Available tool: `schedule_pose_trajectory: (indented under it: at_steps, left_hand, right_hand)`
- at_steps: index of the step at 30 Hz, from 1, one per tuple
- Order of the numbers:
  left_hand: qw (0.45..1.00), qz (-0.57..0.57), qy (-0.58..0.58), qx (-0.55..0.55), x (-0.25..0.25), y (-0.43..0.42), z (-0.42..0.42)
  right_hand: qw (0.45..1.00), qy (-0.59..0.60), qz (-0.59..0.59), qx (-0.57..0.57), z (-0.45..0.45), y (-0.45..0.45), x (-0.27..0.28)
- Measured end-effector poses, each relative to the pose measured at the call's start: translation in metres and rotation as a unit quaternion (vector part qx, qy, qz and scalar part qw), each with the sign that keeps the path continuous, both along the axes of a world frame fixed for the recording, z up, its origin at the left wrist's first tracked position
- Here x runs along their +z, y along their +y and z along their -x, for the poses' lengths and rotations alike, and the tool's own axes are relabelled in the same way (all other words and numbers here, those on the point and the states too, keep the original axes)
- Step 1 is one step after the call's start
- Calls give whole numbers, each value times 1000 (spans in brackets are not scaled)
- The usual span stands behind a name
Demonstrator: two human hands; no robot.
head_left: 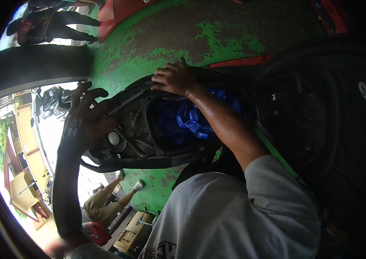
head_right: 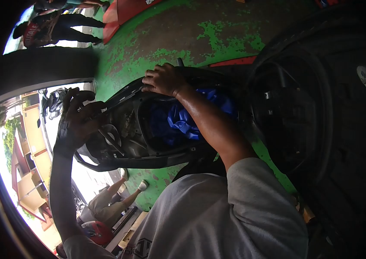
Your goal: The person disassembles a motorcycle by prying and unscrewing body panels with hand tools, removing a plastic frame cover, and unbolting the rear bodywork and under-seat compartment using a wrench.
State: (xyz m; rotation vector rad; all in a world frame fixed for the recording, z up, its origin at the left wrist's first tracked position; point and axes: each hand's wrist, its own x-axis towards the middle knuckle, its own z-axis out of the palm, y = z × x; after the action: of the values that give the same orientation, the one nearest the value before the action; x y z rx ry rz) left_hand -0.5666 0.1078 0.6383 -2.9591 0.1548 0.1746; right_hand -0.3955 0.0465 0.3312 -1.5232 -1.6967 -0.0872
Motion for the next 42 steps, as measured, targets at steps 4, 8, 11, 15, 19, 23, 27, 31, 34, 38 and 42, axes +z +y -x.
schedule_pose_trajectory:
  at_steps: [4, 8, 11, 15, 19, 23, 27, 31, 34, 38, 42]
  left_hand:
    - [996, -4, 31, -80, -6, -15, -1]
    - [994, -30, 60, -91, 0, -11, -2]
    - [995, -57, 77, -36, -4, 4, 6]
    - [993, -22, 92, 69, 0, 5, 1]
    - [993, 13, 116, -1, 0, 7, -1]
    - [993, 46, 82, -68, -8, -7, 9]
    - [982, 89, 88, 144, -10, -19, 25]
    - [971, 122, 56, 199, -15, -34, 23]
    - [983, 82, 59, 157, -9, -13, 16]
    - [994, 57, 87, 11, -3, 9, 7]
    - [989, 70, 17, 133, -19, -2, 18]
  right_hand:
    - [1000, -3, -13, -3, -1, 0, 1]
    - [1000, -11, 8, 2, -1, -1, 2]
    - [1000, -18, 25, -7, -1, -2, 6]
    - [1000, -5, 19, -19, 0, -1, 4]
    - [999, -8, 34, -12, -1, -1, 5]
    - [1000, -20, 21, -10, -1, -1, 3]
    - [999, -21, 17, -26, 1, -1, 2]
    - [999, -26, 28, -22, 0, -1, 5]
    - [999, -13, 19, -24, 0, -1, 4]
    - [1000, -8, 14, -26, 1, -1, 4]
    - [999, -1, 26, -22, 0, -1, 4]
